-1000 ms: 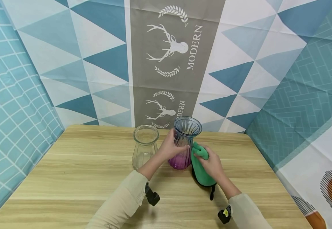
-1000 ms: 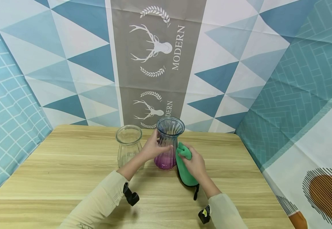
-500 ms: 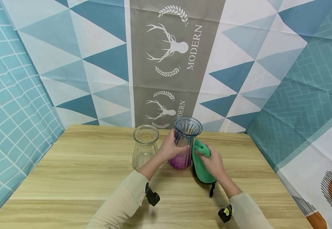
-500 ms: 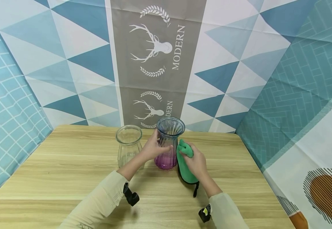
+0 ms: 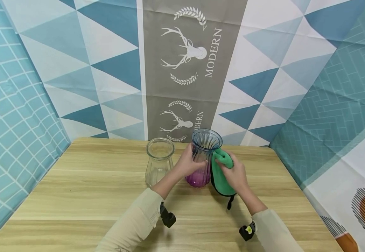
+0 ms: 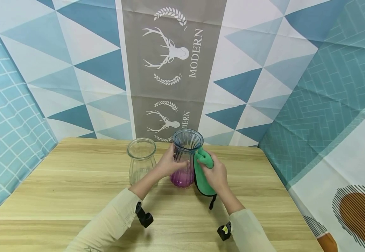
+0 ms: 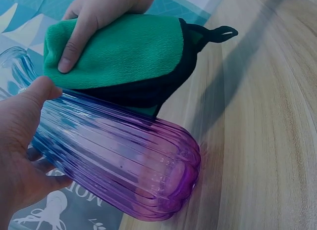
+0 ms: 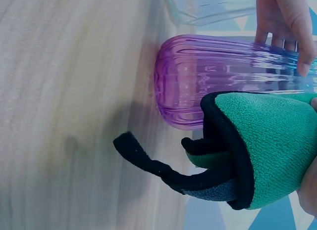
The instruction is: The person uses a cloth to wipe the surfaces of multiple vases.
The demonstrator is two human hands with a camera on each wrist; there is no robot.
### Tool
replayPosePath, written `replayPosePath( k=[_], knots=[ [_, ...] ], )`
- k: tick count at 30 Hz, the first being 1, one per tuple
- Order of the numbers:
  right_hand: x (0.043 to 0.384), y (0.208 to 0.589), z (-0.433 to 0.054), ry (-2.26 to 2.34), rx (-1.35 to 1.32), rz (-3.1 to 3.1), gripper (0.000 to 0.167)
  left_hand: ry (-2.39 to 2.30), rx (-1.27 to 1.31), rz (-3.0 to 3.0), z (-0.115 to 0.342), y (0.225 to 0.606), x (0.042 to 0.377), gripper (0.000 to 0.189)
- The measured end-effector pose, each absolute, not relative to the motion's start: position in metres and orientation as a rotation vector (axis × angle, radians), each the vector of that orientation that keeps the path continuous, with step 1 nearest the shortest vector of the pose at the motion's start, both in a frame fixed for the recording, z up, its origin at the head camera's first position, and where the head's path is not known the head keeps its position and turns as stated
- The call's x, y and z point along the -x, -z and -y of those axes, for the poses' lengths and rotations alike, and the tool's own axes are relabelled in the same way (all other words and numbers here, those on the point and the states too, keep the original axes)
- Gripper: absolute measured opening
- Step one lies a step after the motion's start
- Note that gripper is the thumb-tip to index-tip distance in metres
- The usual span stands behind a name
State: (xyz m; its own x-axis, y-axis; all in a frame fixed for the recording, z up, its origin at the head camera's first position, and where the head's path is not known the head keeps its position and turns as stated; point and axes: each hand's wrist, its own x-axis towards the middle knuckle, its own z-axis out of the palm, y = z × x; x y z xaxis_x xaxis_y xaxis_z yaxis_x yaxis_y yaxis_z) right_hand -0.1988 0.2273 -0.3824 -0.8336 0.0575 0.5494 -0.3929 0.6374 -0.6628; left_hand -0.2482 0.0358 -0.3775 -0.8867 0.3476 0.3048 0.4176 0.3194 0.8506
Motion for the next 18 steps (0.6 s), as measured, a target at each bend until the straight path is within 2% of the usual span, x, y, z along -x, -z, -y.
replayPosePath(
  k=[18],
  knots=[
    [0.200, 0.392, -0.229, -1.100, -0.290, 2.398, 0.046, 1.647, 0.736, 2.507, -0.037, 0.377, 0.249, 0.077]
  ],
)
